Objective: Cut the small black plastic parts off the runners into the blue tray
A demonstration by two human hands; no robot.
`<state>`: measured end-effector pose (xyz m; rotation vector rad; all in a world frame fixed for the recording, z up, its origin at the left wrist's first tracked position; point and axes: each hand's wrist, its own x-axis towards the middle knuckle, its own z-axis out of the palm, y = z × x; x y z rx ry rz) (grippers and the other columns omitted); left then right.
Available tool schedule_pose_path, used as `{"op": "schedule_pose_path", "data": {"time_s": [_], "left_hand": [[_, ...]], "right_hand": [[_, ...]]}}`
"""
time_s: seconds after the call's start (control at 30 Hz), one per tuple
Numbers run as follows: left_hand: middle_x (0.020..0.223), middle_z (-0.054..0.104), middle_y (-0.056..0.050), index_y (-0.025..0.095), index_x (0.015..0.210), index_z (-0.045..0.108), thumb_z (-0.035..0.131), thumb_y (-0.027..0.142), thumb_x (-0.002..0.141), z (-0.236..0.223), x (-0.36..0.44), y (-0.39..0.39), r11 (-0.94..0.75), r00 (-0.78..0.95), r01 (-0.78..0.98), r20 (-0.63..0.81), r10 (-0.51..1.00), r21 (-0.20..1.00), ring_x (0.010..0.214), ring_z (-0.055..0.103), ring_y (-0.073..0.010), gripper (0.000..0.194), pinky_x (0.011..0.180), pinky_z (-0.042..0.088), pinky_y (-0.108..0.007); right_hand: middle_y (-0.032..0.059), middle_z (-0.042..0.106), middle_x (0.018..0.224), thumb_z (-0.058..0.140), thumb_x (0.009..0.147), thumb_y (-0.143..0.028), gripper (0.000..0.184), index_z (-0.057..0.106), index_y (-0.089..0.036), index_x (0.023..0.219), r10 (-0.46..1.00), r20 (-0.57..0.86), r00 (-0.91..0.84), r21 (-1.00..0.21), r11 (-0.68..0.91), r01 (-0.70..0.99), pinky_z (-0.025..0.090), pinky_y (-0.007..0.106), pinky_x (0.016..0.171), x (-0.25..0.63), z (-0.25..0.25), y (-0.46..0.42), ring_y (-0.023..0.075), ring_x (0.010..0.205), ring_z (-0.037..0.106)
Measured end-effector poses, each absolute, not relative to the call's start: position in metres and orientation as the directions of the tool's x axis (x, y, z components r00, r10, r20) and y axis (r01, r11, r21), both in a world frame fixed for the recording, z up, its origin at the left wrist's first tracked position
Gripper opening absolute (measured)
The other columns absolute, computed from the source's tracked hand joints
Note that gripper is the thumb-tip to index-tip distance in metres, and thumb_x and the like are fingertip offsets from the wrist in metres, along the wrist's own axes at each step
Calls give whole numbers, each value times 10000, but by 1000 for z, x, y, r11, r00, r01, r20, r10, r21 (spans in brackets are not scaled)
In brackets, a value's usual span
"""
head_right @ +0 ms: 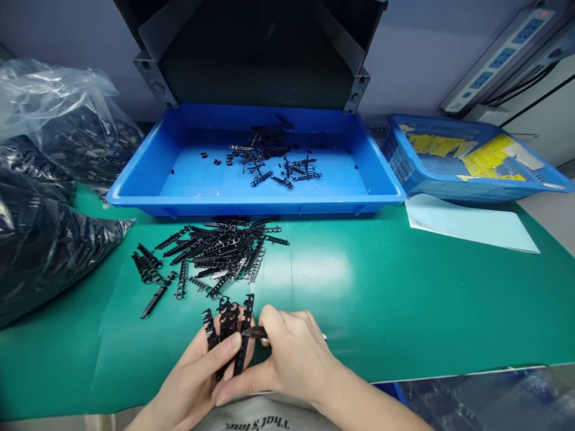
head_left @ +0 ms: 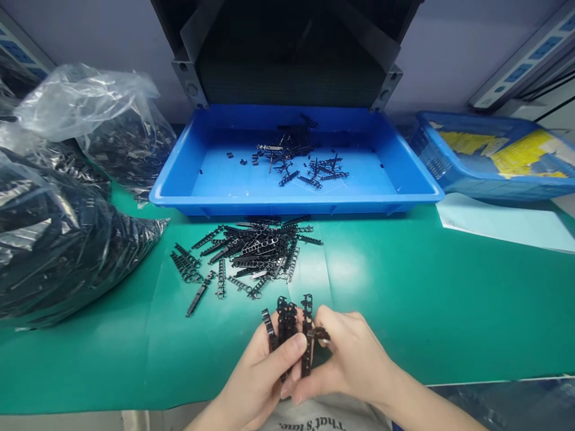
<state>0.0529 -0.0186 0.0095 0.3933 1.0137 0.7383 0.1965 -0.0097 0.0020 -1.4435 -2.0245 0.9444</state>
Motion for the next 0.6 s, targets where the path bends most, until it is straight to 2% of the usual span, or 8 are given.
{"op": "schedule_pose_path", "data": {"time_s": [0.07,0.17,0.33,0.43,0.53,0.6], "left_hand": [[412,453,52,169,770,602,723,421,627,9,52,-19,698,321,-364,-621,715,616,348,376,-73,314,388,348,-197],[423,463,46,167,785,606,720,418,633,8,51,-19,705,318,-357,-630,709,613,364,415,-86,315,403,375,-203],[447,438,60,168,799,602,741,407,611,7,52,-20,714,288,-381,-659,695,587,377,372,-62,334,406,356,-180],[496,440,58,168,771,596,759,401,588,6,54,-19,700,260,-404,-660,705,588,403,342,-47,338,397,311,-165],[528,445,49,161,738,583,751,403,597,4,56,-19,692,264,-413,-649,713,593,423,346,-47,327,393,278,-165],[523,440,49,155,742,579,737,437,602,3,57,-19,695,303,-397,-629,716,599,414,343,-46,352,387,271,-167]], "right_hand": [[-79,385,433,322,513,-880,658,221,-237,609,949,17,-313,-740,223,635,218,226,340,197,2,-8,76,385,246],[-82,377,433,294,522,-883,658,212,-237,613,949,5,-316,-726,221,651,211,227,341,197,2,-6,75,396,225],[-83,383,440,387,533,-851,643,212,-237,607,952,-19,-306,-725,197,660,208,214,339,197,2,-9,71,399,230],[-75,393,455,415,620,-789,586,231,-232,608,943,-47,-331,-722,197,663,218,207,352,198,3,-11,69,393,265],[-61,425,488,397,689,-745,539,303,-219,622,915,-106,-390,-768,174,616,252,204,379,201,3,-11,74,415,308],[-64,424,497,404,636,-782,573,320,-216,620,909,-111,-402,-814,149,562,253,206,378,204,4,-10,75,428,306]]}}
